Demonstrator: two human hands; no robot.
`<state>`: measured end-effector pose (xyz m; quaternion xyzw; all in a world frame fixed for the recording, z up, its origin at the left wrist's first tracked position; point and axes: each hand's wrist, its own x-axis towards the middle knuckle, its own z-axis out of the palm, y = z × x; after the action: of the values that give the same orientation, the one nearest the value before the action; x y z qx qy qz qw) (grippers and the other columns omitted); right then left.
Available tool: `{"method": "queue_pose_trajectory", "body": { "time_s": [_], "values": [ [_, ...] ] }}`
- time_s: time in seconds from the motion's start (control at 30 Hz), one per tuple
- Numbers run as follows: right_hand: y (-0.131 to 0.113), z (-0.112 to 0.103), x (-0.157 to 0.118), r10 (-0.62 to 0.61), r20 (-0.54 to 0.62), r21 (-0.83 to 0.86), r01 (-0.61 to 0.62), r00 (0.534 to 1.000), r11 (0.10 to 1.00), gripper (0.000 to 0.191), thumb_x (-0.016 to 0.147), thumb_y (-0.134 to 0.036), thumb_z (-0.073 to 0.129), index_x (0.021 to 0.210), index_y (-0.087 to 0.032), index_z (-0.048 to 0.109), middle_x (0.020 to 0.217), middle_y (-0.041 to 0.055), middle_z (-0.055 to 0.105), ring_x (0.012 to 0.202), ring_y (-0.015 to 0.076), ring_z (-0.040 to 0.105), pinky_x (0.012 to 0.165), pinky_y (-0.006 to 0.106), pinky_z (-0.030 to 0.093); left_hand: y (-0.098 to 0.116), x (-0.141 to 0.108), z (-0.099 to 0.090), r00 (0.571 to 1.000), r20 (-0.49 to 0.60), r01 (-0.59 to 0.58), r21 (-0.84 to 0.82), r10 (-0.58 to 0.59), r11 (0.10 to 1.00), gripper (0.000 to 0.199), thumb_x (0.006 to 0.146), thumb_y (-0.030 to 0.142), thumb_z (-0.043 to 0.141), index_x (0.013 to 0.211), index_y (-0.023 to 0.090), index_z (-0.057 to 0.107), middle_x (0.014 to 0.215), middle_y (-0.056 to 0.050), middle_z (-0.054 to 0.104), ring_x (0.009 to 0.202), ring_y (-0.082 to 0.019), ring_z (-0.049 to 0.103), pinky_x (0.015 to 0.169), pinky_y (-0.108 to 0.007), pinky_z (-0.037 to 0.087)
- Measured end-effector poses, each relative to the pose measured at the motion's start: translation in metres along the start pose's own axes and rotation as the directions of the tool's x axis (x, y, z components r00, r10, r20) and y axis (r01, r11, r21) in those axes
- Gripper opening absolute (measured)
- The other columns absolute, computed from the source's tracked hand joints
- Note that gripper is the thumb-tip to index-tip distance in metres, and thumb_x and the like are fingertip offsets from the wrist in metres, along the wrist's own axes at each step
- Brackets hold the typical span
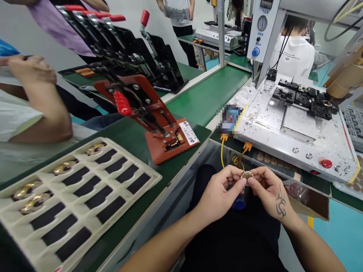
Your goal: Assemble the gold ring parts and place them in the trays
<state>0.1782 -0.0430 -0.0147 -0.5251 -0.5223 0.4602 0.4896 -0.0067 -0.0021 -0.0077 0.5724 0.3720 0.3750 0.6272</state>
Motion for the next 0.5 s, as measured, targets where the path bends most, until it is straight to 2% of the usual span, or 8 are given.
{"method": "queue_pose_trajectory", "body": {
  "time_s": [0.07, 0.13, 0.2, 0.27, 0.37, 0.43, 0.47, 0.5],
  "values": [
    [0.003, -0.005, 0.005, -0.090, 0.060, -0.076, 0.094, 0.994, 0.993, 0.024, 0.103, -0.038, 0.073, 0.124, -0.026, 0.070, 0.089, 0.0013, 0.072, 0.068, 0.0137, 0.065, 0.063, 0.026, 0.058, 0.002, 0.002, -0.003, 1.000, -0.012, -0.004, 0.024, 0.004, 1.000, 0.018, 0.100, 0.034, 0.070, 0.102, 0.017, 0.070, 0.084, -0.004, 0.072, 0.074, -0.017, 0.070, 0.071, -0.030, 0.058],
    [0.003, -0.013, 0.013, -0.223, 0.185, -0.171, 0.255, 0.957, 0.952, 0.043, 0.103, -0.033, 0.073, 0.144, -0.030, 0.061, 0.094, 0.0010, 0.071, 0.073, 0.0148, 0.067, 0.068, 0.028, 0.060, 0.005, 0.003, -0.006, 0.999, -0.038, -0.013, 0.067, 0.016, 0.998, 0.016, 0.100, 0.033, 0.068, 0.101, 0.017, 0.069, 0.084, -0.003, 0.071, 0.073, -0.016, 0.069, 0.072, -0.030, 0.057],
    [-0.001, -0.018, 0.024, -0.347, 0.337, -0.271, 0.444, 0.875, 0.854, 0.052, 0.103, -0.029, 0.073, 0.152, -0.032, 0.055, 0.105, 0.0039, 0.072, 0.083, 0.0174, 0.070, 0.077, 0.031, 0.062, 0.009, 0.001, -0.009, 0.997, -0.069, -0.033, 0.132, 0.043, 0.991, 0.015, 0.100, 0.033, 0.068, 0.100, 0.017, 0.068, 0.084, -0.003, 0.071, 0.072, -0.016, 0.068, 0.071, -0.029, 0.055],
    [-0.007, -0.019, 0.037, -0.434, 0.451, -0.348, 0.601, 0.780, 0.720, 0.050, 0.104, -0.024, 0.071, 0.151, -0.031, 0.057, 0.118, 0.0081, 0.072, 0.097, 0.0211, 0.073, 0.085, 0.034, 0.062, 0.017, -0.002, -0.013, 0.994, -0.083, -0.059, 0.202, 0.077, 0.978, 0.014, 0.101, 0.032, 0.065, 0.099, 0.018, 0.068, 0.083, -0.002, 0.071, 0.071, -0.015, 0.067, 0.069, -0.028, 0.053],
    [-0.020, -0.009, 0.058, -0.542, 0.507, -0.383, 0.738, 0.671, 0.556, 0.050, 0.103, -0.017, 0.068, 0.150, -0.028, 0.056, 0.126, 0.0112, 0.072, 0.106, 0.0245, 0.073, 0.089, 0.036, 0.061, 0.042, -0.003, -0.029, 0.984, -0.064, -0.135, 0.325, 0.164, 0.936, 0.012, 0.101, 0.031, 0.064, 0.106, 0.020, 0.068, 0.092, -0.004, 0.075, 0.079, -0.017, 0.070, 0.074, -0.029, 0.055],
    [-0.029, 0.003, 0.072, -0.596, 0.486, -0.367, 0.768, 0.639, 0.525, 0.048, 0.100, -0.016, 0.068, 0.146, -0.028, 0.059, 0.116, 0.0094, 0.073, 0.095, 0.0233, 0.073, 0.081, 0.035, 0.061, 0.068, 0.003, -0.051, 0.943, -0.106, -0.236, 0.460, 0.316, 0.856, 0.017, 0.100, 0.031, 0.067, 0.114, 0.022, 0.068, 0.108, -0.006, 0.077, 0.092, -0.020, 0.072, 0.085, -0.031, 0.057],
    [-0.034, 0.009, 0.078, -0.615, 0.462, -0.353, 0.768, 0.639, 0.533, 0.046, 0.099, -0.017, 0.069, 0.143, -0.028, 0.061, 0.110, 0.0082, 0.073, 0.088, 0.0224, 0.071, 0.076, 0.035, 0.061, 0.082, 0.007, -0.066, 0.892, -0.144, -0.289, 0.547, 0.428, 0.786, 0.020, 0.100, 0.033, 0.069, 0.117, 0.023, 0.068, 0.114, -0.007, 0.076, 0.098, -0.021, 0.071, 0.091, -0.033, 0.057],
    [-0.038, 0.014, 0.083, -0.627, 0.433, -0.340, 0.761, 0.648, 0.552, 0.043, 0.098, -0.018, 0.070, 0.139, -0.028, 0.063, 0.103, 0.0068, 0.072, 0.081, 0.0215, 0.069, 0.071, 0.034, 0.059, 0.096, 0.012, -0.084, 0.819, -0.174, -0.330, 0.637, 0.547, 0.696, 0.021, 0.100, 0.036, 0.069, 0.116, 0.023, 0.069, 0.117, -0.008, 0.076, 0.102, -0.022, 0.070, 0.095, -0.035, 0.056]
  ]
}}
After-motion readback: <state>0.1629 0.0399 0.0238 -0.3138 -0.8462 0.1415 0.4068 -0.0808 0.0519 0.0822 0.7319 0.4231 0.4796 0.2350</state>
